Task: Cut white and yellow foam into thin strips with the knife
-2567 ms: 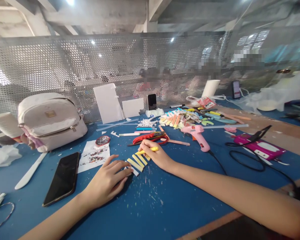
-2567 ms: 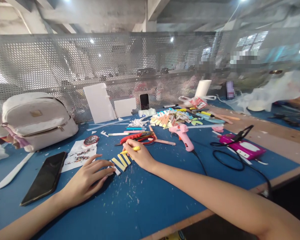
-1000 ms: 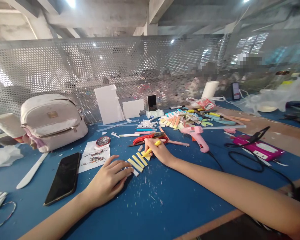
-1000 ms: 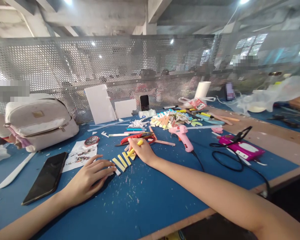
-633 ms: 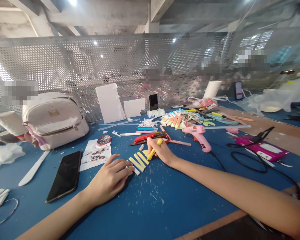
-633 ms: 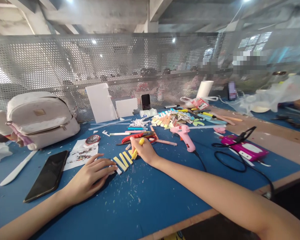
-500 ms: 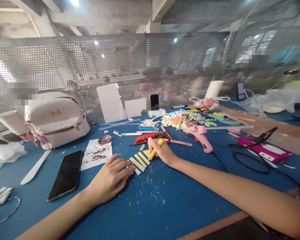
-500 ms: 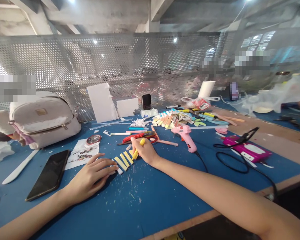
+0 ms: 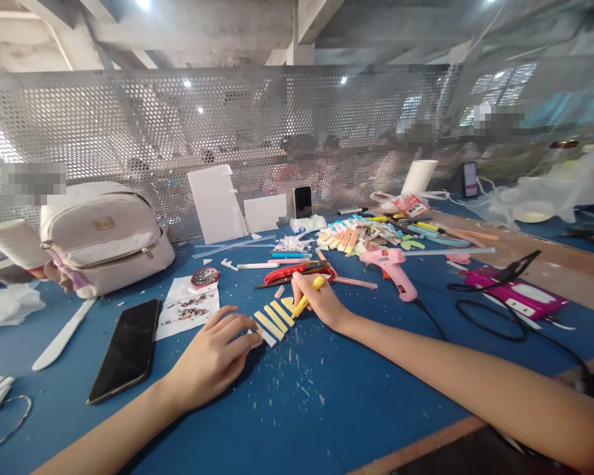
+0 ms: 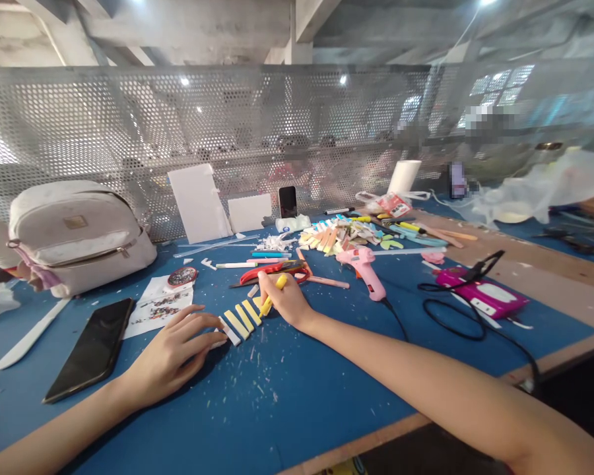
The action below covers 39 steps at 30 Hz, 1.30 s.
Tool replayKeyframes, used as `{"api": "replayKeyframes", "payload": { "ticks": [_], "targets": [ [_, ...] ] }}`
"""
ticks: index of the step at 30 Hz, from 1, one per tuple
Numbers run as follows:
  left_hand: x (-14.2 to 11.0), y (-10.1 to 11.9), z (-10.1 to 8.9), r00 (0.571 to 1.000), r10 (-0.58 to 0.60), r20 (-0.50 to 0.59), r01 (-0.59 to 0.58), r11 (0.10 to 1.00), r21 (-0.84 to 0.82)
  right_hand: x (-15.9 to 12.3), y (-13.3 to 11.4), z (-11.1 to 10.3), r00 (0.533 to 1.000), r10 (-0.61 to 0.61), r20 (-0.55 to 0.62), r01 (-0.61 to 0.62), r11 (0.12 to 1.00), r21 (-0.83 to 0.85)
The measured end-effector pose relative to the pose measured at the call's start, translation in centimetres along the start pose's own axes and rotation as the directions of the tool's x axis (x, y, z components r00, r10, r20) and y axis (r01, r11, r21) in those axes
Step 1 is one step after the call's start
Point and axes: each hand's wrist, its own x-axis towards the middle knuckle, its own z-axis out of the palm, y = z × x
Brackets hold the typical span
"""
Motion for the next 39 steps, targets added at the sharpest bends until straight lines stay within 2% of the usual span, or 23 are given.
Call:
{"api": "replayKeyframes", "payload": {
  "ticks": [12, 21, 29, 39],
  "targets": [
    [-0.2, -1.0, -0.4, 0.999, -0.028, -0.025, 0.028, 0.999, 0.027, -0.8, -0.4, 0.2, 0.983, -0.054, 0.177, 0.046, 0.998, 0.05],
    [-0.3, -1.0, -0.2, 1.0, -0.012, 0.001, 0.012, 0.999, 0.041, -0.8, -1.0, 0.4, 0.956, -0.082, 0.281, 0.074, 0.996, 0.04],
    [-0.5, -1.2, 0.0, 0.998, -0.067, -0.008, 0.067, 0.995, 0.078, -1.0, -1.3, 0.3, 0.926, -0.133, 0.353, 0.145, 0.989, -0.007],
    [-0.2, -1.1, -0.1, 0.999, -0.007, 0.034, 0.007, 1.0, 0.01, -1.3, -1.3, 0.5, 0.913, -0.118, 0.39, 0.121, 0.993, 0.016]
  ]
}}
